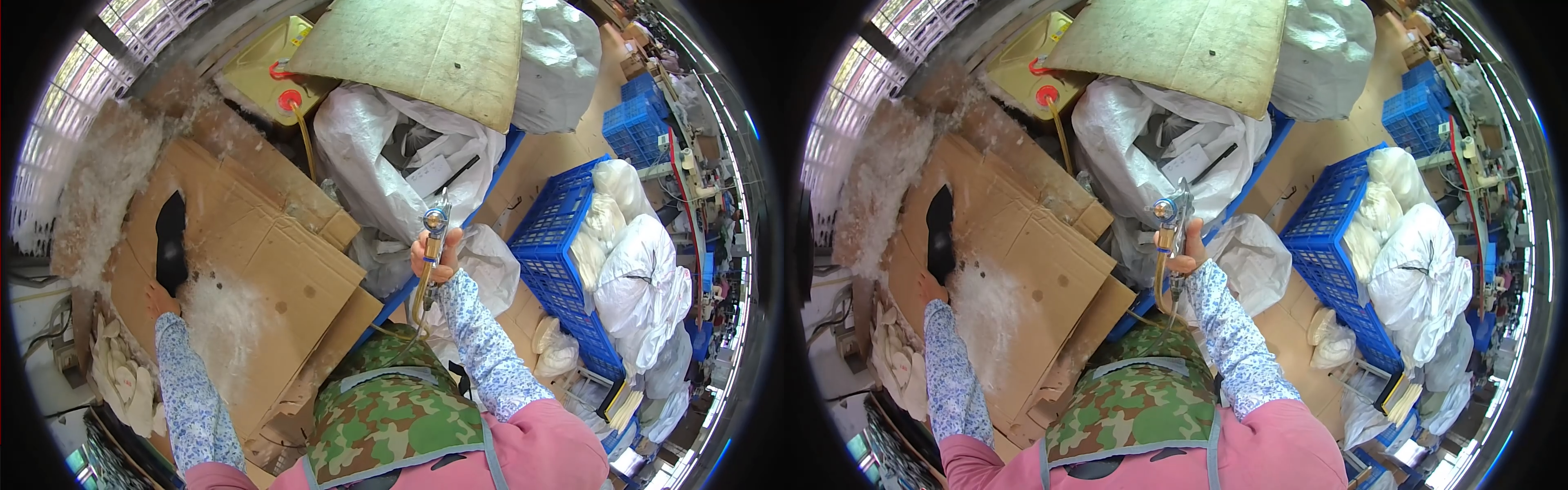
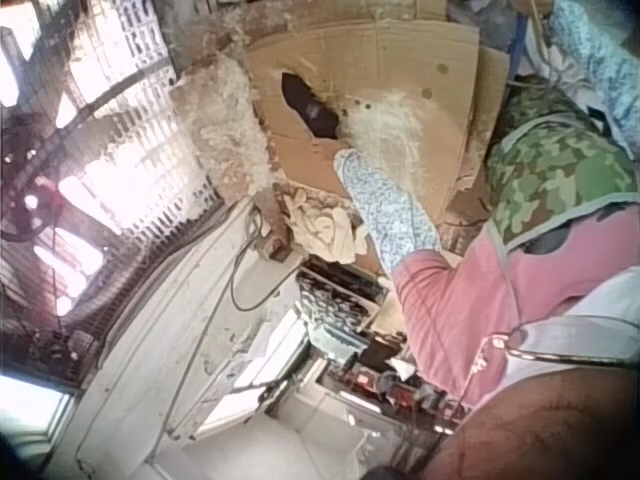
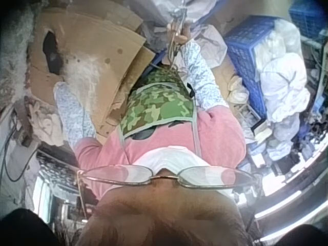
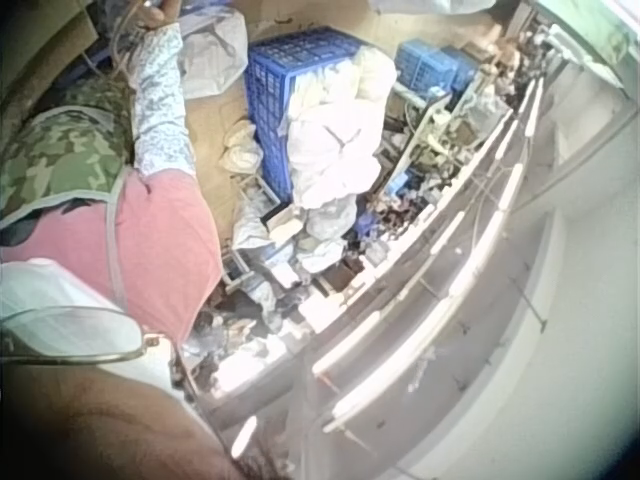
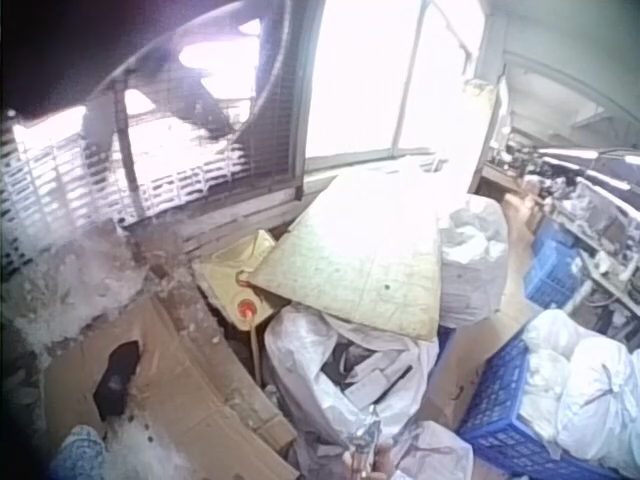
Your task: The recorder uses a pneumatic spray gun to apply adhesive to black shoe components on a cardboard surface.
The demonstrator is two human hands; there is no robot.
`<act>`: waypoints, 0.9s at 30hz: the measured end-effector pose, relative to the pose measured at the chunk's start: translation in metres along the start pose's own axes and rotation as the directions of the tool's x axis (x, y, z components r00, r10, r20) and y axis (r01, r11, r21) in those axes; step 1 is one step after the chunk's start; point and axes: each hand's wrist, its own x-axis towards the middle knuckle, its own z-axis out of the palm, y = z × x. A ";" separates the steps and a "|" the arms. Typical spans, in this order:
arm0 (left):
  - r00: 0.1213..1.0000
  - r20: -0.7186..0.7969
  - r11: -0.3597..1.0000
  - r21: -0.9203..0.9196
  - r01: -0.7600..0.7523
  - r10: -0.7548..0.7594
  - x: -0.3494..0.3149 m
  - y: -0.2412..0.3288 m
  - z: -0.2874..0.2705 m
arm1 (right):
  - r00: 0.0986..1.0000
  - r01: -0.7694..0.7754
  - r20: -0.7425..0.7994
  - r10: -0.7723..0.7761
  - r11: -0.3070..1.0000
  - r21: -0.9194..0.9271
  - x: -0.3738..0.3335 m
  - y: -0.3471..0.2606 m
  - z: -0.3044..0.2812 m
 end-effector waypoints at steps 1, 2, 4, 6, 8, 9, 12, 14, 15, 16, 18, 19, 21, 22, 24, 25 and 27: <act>1.000 0.001 1.000 0.005 -0.001 0.001 0.001 -0.001 0.000 | 1.000 0.009 -0.016 -0.009 1.000 0.012 0.000 0.002 0.000; 1.000 0.002 1.000 0.010 -0.002 0.002 0.001 -0.002 0.001 | 0.999 0.019 -0.033 -0.018 1.000 0.024 0.001 0.003 -0.001; 1.000 0.004 1.000 0.007 0.001 -0.001 0.003 -0.003 0.002 | 0.999 0.026 -0.048 -0.025 0.999 0.021 0.000 0.004 -0.004; 1.000 0.007 1.000 0.004 0.004 -0.004 0.003 -0.003 0.003 | 0.997 0.032 -0.064 -0.031 0.999 0.017 0.000 0.004 -0.006; 1.000 0.010 1.000 -0.004 -0.012 0.012 0.004 -0.003 0.002 | 0.999 0.012 -0.046 -0.011 1.000 0.027 0.002 0.004 -0.006; 1.000 0.012 1.000 -0.003 -0.011 0.011 0.004 -0.002 0.002 | 0.999 0.011 -0.048 -0.010 1.000 0.028 0.002 0.004 -0.006; 1.000 0.015 1.000 0.001 -0.007 0.007 0.003 0.000 0.001 | 0.998 -0.002 -0.059 0.004 1.000 0.021 0.002 0.002 -0.006; 1.000 0.027 1.000 0.007 -0.010 0.010 0.003 0.000 0.000 | 0.996 -0.010 -0.084 0.010 1.000 0.002 0.002 0.001 -0.007; 1.000 0.028 1.000 0.008 -0.006 0.006 0.004 -0.002 0.001 | 0.996 -0.013 -0.083 0.013 1.000 0.004 0.002 0.001 -0.008; 1.000 0.021 1.000 0.016 -0.008 0.007 0.004 -0.004 0.002 | 0.997 -0.013 -0.069 0.014 1.000 0.019 0.003 0.001 -0.009; 1.000 0.017 1.000 0.024 -0.011 0.011 0.005 -0.004 0.004 | 0.998 -0.013 -0.059 0.015 0.999 0.032 0.003 0.001 -0.010; 1.000 0.013 1.000 0.020 -0.014 0.013 0.004 -0.002 0.004 | 0.999 0.001 -0.053 0.000 1.000 0.025 0.002 0.001 -0.011; 1.000 0.009 1.000 0.016 -0.013 0.013 0.005 -0.002 0.007 | 0.999 0.014 -0.047 -0.013 1.000 0.019 0.002 0.002 -0.011; 1.000 -0.002 1.000 0.026 -0.016 0.016 0.006 -0.004 0.009 | 0.999 0.019 -0.041 -0.018 0.999 0.028 0.003 0.003 -0.011; 1.000 -0.009 0.999 0.038 -0.022 0.023 0.006 -0.002 0.012 | 0.999 0.025 -0.039 -0.024 0.999 0.038 0.003 0.003 -0.009; 1.000 0.010 0.998 0.055 -0.017 0.017 0.005 0.003 0.012 | 0.997 0.030 -0.067 -0.029 1.000 0.009 0.001 0.002 -0.008; 1.000 0.023 0.996 0.085 0.005 -0.007 0.008 0.001 0.015 | 0.996 0.025 -0.083 -0.025 1.000 -0.005 0.002 0.001 -0.003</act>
